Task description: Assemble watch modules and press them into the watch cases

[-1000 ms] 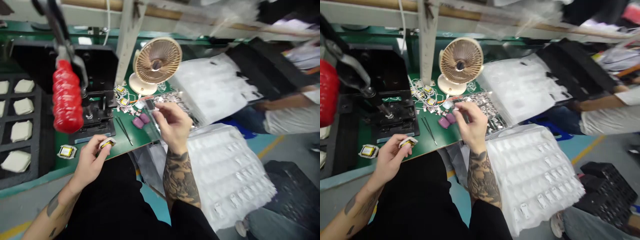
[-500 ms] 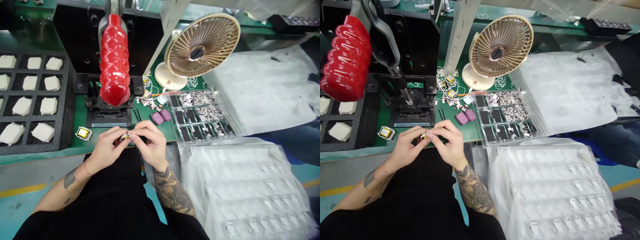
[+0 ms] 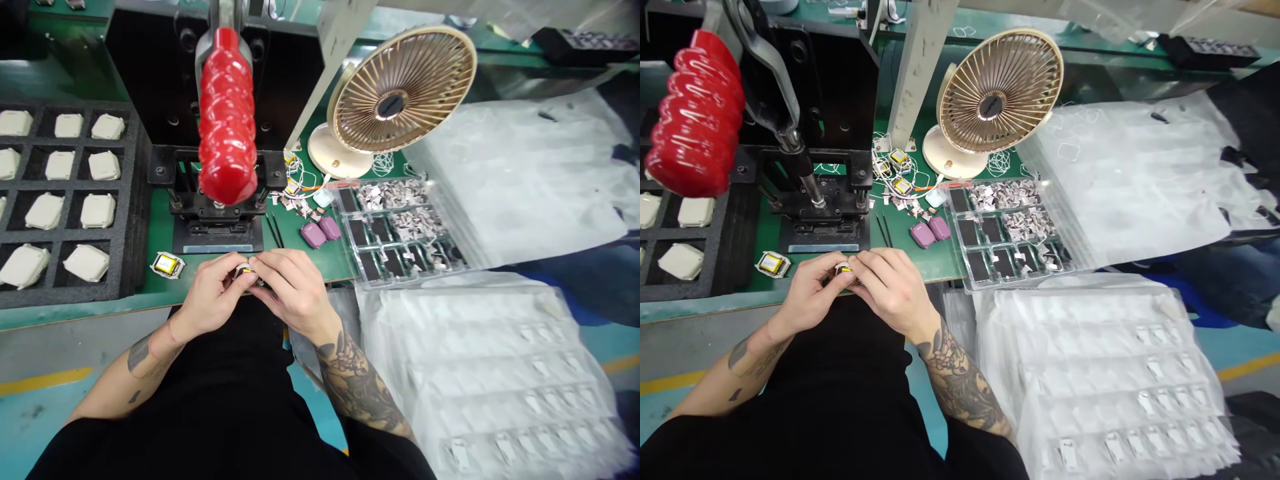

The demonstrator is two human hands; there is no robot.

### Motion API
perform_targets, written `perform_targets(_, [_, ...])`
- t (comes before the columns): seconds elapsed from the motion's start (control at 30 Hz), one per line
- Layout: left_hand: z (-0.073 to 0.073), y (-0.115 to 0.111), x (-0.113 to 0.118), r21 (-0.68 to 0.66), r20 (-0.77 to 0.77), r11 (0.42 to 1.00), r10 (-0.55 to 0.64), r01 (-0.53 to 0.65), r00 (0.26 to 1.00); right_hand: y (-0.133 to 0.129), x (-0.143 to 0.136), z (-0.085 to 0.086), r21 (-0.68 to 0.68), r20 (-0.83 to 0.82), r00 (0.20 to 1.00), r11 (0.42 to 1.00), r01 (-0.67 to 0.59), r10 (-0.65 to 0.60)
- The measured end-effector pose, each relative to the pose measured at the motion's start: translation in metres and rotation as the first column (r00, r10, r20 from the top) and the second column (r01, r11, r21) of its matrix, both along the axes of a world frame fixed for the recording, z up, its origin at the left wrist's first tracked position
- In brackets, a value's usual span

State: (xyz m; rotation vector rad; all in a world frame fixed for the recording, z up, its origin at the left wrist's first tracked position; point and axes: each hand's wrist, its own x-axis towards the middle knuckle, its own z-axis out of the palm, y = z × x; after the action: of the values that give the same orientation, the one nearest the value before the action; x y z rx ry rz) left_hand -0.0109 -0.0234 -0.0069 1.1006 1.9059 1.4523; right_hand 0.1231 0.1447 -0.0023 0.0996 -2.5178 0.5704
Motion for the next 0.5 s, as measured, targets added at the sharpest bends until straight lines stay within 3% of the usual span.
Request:
perform_targets(0.2, [-0.001,-0.003,-0.002,-0.011,-0.041,1.000,-0.019,0.019,0.999,-0.001,-0.003,-0.007,0.052,0.013,1.000,0.999,-0.011,0.010])
perform_targets(0.3, [-0.004,-0.005,-0.003,-0.002,0.009,1.000,-0.012,0.012,1.000,-0.005,0.000,-0.008,-0.007,-0.021,0.999,1.000,0.030,-0.030])
perform_targets(0.5, [0.005,0.000,0.005,0.185,0.278,0.950,0.194,-0.251,0.941,-0.014,0.041,-0.006,-0.180,-0.205,0.929,0.945,0.274,-0.308])
